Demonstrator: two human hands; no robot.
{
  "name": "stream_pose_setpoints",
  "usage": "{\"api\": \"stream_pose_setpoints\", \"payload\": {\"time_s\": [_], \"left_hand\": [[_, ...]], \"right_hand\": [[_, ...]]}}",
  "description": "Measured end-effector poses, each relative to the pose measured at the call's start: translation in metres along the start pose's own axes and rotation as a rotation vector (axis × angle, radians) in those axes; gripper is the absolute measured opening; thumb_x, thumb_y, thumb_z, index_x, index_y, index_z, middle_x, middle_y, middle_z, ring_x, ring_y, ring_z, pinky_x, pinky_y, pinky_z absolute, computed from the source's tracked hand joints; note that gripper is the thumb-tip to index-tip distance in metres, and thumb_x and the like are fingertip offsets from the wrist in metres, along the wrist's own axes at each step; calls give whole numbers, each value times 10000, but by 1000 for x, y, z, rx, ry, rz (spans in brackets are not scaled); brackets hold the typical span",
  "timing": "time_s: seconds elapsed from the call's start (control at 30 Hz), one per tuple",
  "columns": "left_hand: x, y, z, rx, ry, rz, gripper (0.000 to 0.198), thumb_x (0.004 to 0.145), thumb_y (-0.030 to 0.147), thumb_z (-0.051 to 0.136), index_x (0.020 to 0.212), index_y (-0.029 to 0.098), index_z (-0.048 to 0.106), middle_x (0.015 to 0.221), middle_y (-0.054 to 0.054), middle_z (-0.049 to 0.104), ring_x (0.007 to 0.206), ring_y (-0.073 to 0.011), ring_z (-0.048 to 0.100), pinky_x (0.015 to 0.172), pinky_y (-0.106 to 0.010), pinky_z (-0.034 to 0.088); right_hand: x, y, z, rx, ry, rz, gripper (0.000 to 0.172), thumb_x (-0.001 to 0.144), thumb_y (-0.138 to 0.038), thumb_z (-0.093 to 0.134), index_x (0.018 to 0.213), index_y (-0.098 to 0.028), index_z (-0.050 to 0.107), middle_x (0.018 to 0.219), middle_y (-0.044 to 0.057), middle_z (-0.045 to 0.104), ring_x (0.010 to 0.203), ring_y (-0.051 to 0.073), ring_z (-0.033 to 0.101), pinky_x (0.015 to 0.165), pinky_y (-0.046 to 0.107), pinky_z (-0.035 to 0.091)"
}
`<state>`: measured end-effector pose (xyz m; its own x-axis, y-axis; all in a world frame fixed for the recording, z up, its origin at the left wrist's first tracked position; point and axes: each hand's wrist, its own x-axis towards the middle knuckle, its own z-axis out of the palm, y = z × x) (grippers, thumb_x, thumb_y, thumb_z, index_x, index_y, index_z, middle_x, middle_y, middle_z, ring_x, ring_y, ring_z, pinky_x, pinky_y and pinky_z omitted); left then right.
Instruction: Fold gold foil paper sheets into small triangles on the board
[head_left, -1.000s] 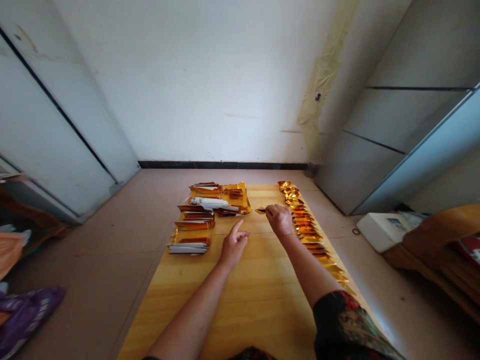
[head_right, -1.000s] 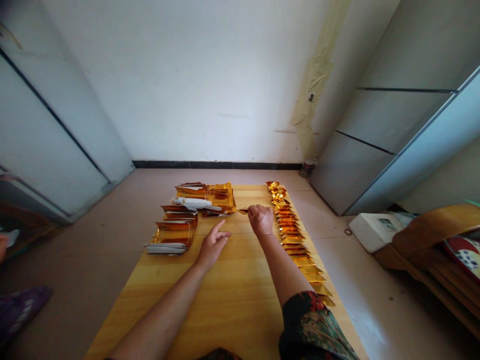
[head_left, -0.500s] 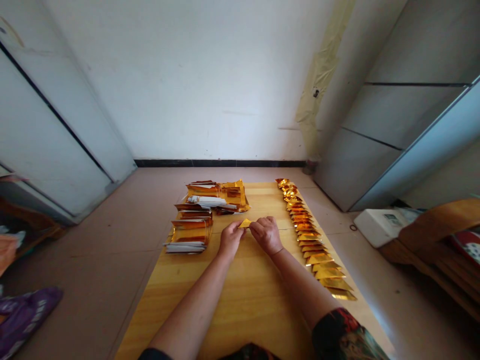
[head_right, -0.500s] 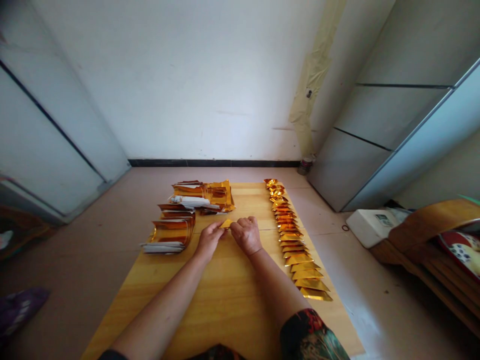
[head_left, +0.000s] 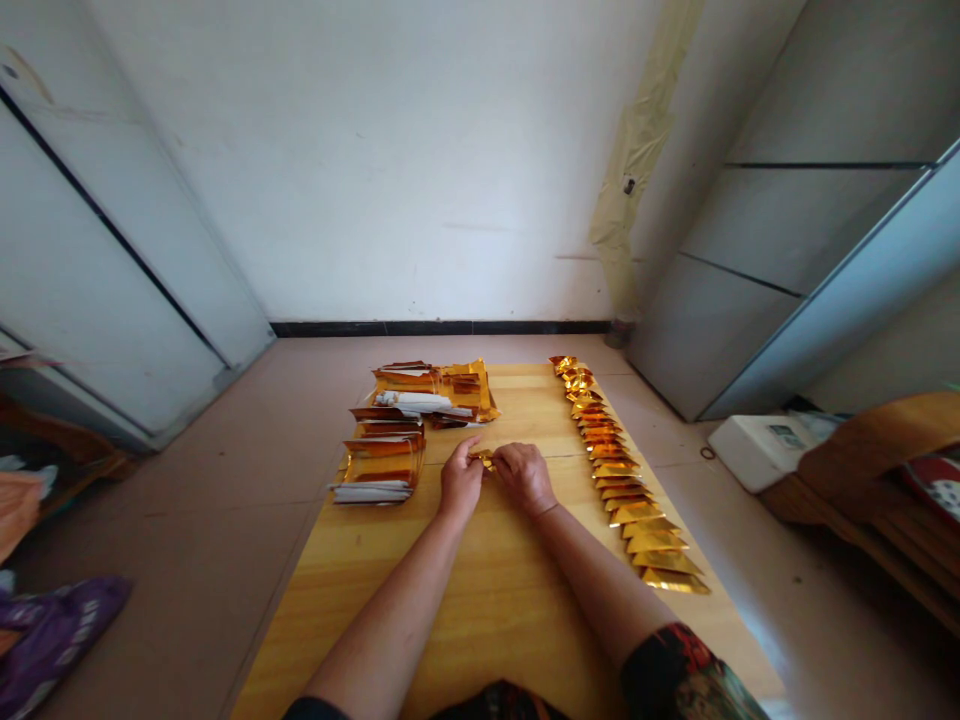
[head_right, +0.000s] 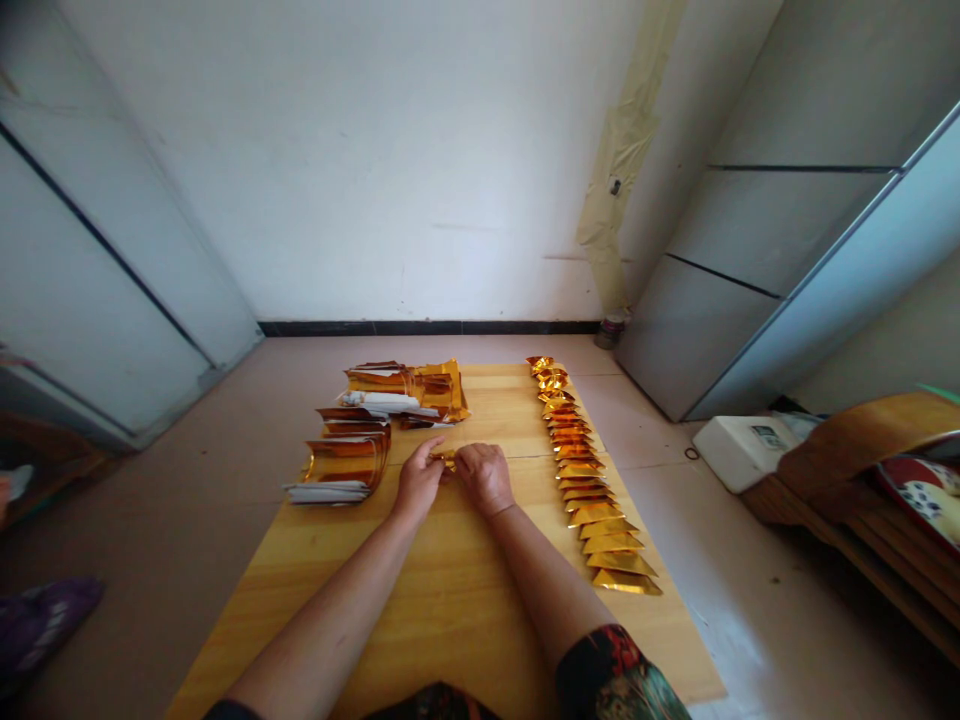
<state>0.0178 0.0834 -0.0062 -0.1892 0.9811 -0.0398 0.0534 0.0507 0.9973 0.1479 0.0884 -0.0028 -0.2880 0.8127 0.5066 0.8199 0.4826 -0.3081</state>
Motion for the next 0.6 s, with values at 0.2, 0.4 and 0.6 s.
{"api": "stream_pose_setpoints", "payload": {"time_s": [0.2, 0.4, 0.6], "left_hand": [[-3, 4, -1, 141, 28, 23, 559, 688, 74, 498, 1237, 181, 504, 533, 70, 553, 482, -93, 545, 472, -169, 405], [-2, 6, 0, 100, -15, -74, 577, 674, 67, 552, 1241, 157, 500, 528, 70, 548, 464, -94, 557, 430, -162, 412], [-2, 10, 1, 17, -59, -197, 411, 692, 27, 515, 1073, 127, 631, 737, -21, 675, 471, -72, 586, 447, -166, 474]], "right_hand": [[0, -4, -1, 69, -23, 76, 146, 852, -166, 525, 742, -187, 619, 701, 18, 646, 664, 131, 555, 648, 230, 324], [-4, -2, 1, 187, -29, 145, 145, 843, -172, 515, 751, -199, 624, 722, 14, 648, 684, 134, 572, 656, 220, 363], [-6, -2, 5, 277, -24, 188, 149, 848, -171, 501, 769, -196, 625, 734, 10, 651, 694, 129, 581, 654, 210, 384]]}}
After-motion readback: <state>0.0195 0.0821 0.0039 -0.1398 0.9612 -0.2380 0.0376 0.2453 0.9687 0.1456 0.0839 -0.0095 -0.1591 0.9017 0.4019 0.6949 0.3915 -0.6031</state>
